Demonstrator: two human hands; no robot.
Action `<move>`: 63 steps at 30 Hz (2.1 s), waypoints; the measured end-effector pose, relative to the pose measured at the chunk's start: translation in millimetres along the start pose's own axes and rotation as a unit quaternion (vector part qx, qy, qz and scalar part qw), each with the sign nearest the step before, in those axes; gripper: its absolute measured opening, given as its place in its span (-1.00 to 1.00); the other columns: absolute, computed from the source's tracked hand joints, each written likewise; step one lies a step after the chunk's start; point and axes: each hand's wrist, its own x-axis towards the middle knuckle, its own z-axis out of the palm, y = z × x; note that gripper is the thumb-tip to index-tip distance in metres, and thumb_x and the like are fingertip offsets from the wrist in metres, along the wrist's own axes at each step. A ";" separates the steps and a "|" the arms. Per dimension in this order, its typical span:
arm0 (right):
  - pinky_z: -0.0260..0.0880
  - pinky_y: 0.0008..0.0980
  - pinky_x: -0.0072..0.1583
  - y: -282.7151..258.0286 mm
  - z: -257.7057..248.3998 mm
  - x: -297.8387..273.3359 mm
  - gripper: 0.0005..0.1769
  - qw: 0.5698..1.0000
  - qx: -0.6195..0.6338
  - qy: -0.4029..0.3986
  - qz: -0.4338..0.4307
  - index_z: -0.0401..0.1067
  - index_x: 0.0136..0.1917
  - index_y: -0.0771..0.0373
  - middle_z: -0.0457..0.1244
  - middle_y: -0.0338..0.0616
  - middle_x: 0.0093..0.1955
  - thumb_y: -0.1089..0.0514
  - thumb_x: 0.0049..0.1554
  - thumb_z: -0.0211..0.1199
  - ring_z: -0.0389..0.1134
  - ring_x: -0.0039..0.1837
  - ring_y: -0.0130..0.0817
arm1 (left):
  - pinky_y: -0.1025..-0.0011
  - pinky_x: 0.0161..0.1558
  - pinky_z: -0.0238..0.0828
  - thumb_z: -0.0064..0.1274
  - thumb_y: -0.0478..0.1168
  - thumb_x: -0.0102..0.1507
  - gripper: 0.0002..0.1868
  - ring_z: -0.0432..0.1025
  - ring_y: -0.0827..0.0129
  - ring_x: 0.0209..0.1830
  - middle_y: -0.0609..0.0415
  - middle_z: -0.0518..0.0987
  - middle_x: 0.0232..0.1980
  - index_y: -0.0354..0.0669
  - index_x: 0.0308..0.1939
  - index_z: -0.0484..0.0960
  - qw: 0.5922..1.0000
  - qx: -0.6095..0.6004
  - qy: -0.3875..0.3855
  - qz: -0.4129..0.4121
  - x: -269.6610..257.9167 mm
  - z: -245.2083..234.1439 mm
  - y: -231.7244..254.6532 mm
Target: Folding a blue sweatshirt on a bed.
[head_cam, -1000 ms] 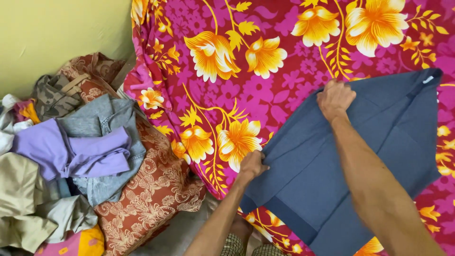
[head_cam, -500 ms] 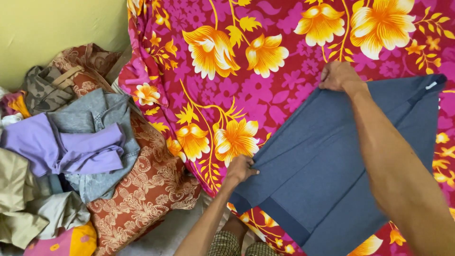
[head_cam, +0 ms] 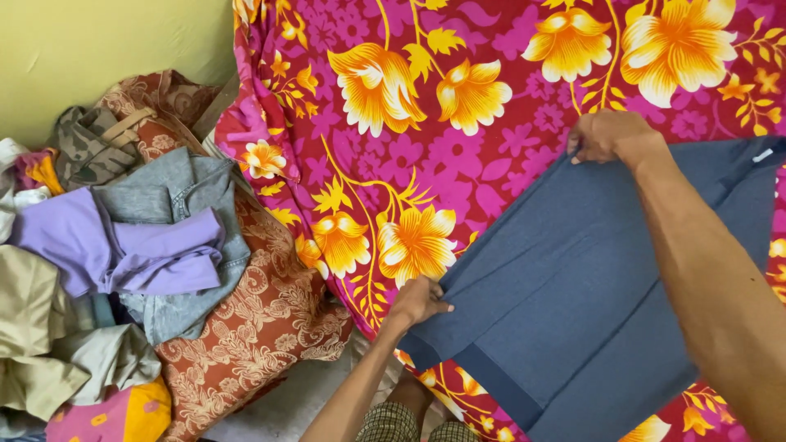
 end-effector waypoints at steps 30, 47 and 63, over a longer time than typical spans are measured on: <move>0.39 -0.37 -0.27 -354.7 204.2 -229.0 -0.41 0.591 0.660 0.209 0.414 0.51 0.07 0.42 0.41 -0.10 -0.22 -0.17 0.07 0.43 0.37 -0.40 -0.38 | 0.39 -0.42 0.42 0.42 -0.19 0.11 -0.56 0.47 0.40 -0.45 -0.03 0.64 -0.33 -0.39 -0.06 0.63 0.985 -0.172 -0.025 0.023 -56.6 -16.1 -79.4; 0.04 -0.52 -0.43 -323.4 238.5 -239.0 -0.60 0.548 0.791 0.056 0.266 0.58 0.02 0.33 0.31 -0.21 -0.38 -0.04 0.09 0.43 0.14 -0.47 -0.57 | 0.34 -0.26 0.51 0.46 -0.02 0.05 -0.50 0.59 0.28 -0.34 -0.09 0.69 -0.33 -0.38 -0.21 0.67 0.994 0.038 0.056 0.088 -37.4 -28.9 -13.6; 0.12 -0.53 -0.38 -129.3 190.4 -160.5 -0.72 0.349 0.851 0.226 0.320 0.48 -0.07 0.18 0.25 -0.27 -0.39 -0.04 0.13 0.43 0.17 -0.44 -0.54 | 0.33 -0.03 0.63 -0.10 0.07 0.41 -0.44 0.62 0.22 -0.06 -0.13 0.64 -0.01 -0.45 0.16 0.50 0.929 -0.330 -0.150 0.081 181.4 13.8 162.4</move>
